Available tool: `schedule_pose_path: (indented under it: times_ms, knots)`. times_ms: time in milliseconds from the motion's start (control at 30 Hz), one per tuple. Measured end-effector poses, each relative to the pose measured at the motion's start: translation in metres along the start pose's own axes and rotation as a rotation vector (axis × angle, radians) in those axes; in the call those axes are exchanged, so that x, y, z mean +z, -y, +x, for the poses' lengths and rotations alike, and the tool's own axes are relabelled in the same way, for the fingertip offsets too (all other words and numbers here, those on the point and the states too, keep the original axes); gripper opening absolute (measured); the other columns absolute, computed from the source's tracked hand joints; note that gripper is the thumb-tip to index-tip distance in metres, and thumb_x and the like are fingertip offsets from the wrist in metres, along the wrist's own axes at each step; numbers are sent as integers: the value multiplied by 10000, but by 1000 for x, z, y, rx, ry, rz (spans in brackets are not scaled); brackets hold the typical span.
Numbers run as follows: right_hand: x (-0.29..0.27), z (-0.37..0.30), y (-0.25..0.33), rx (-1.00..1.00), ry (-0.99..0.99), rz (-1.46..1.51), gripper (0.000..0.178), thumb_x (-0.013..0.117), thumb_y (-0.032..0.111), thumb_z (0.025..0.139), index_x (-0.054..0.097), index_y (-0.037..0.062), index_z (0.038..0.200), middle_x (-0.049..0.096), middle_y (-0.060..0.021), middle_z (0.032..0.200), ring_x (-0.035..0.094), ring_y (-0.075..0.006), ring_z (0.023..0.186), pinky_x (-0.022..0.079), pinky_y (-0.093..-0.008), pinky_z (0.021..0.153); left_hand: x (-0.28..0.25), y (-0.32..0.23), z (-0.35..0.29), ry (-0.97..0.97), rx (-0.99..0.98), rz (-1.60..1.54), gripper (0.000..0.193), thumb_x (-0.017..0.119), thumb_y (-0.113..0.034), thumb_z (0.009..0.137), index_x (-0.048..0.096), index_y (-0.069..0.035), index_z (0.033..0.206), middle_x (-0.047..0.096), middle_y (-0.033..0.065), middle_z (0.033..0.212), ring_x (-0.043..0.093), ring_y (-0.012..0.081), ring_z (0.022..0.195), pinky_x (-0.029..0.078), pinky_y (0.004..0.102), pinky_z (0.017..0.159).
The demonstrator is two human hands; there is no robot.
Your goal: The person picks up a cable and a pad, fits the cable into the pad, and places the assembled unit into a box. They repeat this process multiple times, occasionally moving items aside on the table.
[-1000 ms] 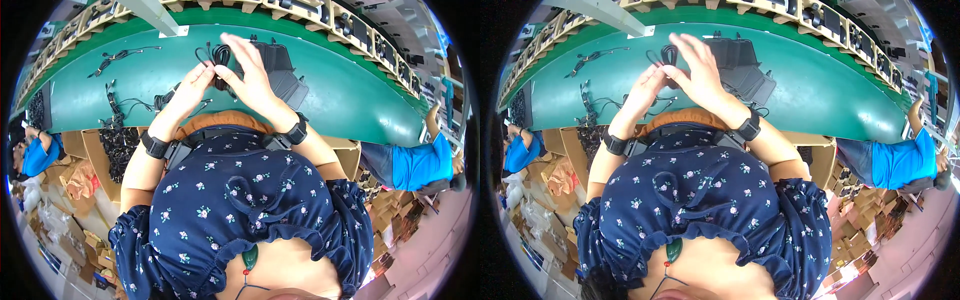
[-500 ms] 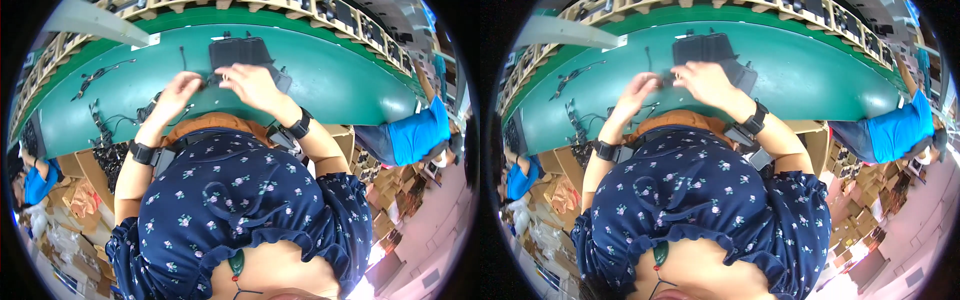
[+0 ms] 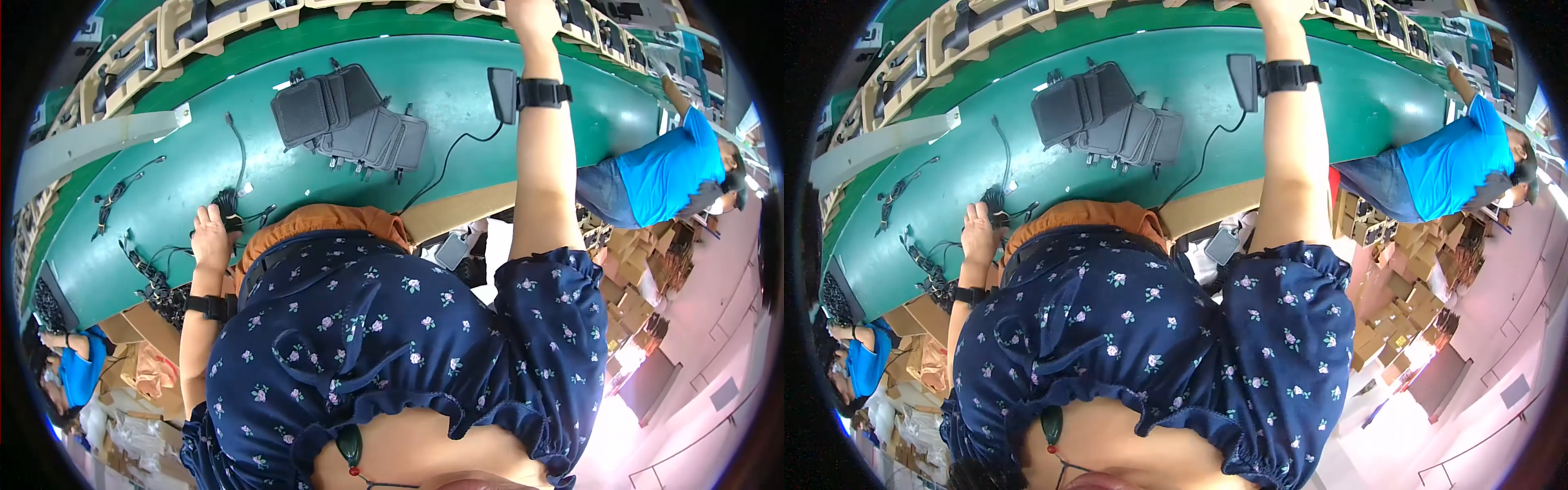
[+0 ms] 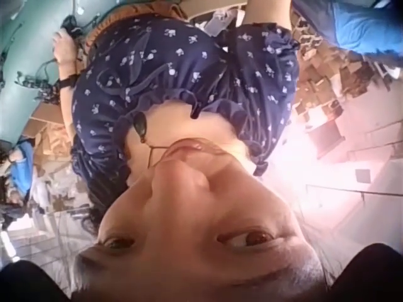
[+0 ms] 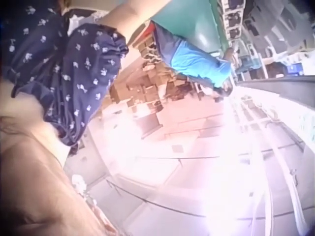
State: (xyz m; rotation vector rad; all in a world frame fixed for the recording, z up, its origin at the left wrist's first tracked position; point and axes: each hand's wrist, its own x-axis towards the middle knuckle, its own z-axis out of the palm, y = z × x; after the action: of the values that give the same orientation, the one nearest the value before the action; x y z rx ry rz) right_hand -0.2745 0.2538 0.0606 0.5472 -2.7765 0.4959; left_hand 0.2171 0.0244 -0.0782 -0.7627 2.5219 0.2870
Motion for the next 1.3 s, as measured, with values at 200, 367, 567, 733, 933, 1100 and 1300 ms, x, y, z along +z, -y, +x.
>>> schedule_pose_path:
  times_ms: [200, 367, 567, 733, 933, 1100, 1300]
  knots:
    - [-2, 36, 4, -40, 348, -66, 326, 529, 341, 835, 665, 50, 898, 641, -194, 842, 619, -326, 827, 478, -392, 746, 2, 6, 1, -84, -46, -135, 502, 755, -155, 647, 413, -83, 1008, 467, 127, 996, 518, 342, 927, 489, 412, 734]
    - [50, 90, -51, -318, 446, -336, 362, 506, 344, 835, 659, 19, 883, 626, -232, 830, 611, -354, 830, 472, -418, 759, -6, 3, 3, -76, -76, -150, 460, 745, -134, 654, 419, -94, 976, 478, 115, 979, 518, 329, 914, 472, 416, 732]
    - [43, 92, -16, -61, 382, -294, 433, 562, 395, 798, 646, -19, 897, 606, -266, 923, 589, -398, 907, 474, -431, 785, -7, 5, -4, -79, -96, -151, 449, 747, -133, 652, 414, -92, 949, 478, 112, 959, 519, 325, 908, 465, 411, 723]
    - [32, 84, -9, 86, 318, -266, 460, 579, 420, 786, 645, 0, 962, 618, -237, 979, 592, -370, 956, 469, -429, 819, -8, 2, 1, -50, -102, -167, 454, 754, -133, 644, 408, -87, 935, 479, 110, 946, 520, 320, 895, 462, 410, 719]
    - [33, 80, -31, -19, 288, -426, 361, 558, 407, 802, 669, 96, 948, 642, -187, 939, 612, -351, 908, 478, -421, 799, -10, 2, 3, -74, -75, -152, 466, 762, -137, 633, 405, -82, 929, 481, 114, 929, 524, 324, 881, 460, 412, 716]
    - [22, 71, -25, -73, 153, -161, 381, 554, 412, 797, 666, 76, 936, 644, -191, 921, 614, -340, 905, 479, -413, 797, -7, 4, 1, -85, -72, -155, 469, 762, -129, 630, 404, -78, 928, 479, 120, 927, 524, 332, 883, 456, 418, 721]
    - [35, 78, -40, -55, 390, -442, 370, 584, 360, 774, 659, 37, 938, 639, -199, 949, 614, -322, 922, 473, -411, 801, -8, 2, 2, -92, -64, -158, 462, 755, -116, 633, 404, -81, 931, 480, 124, 935, 525, 338, 881, 456, 425, 718]
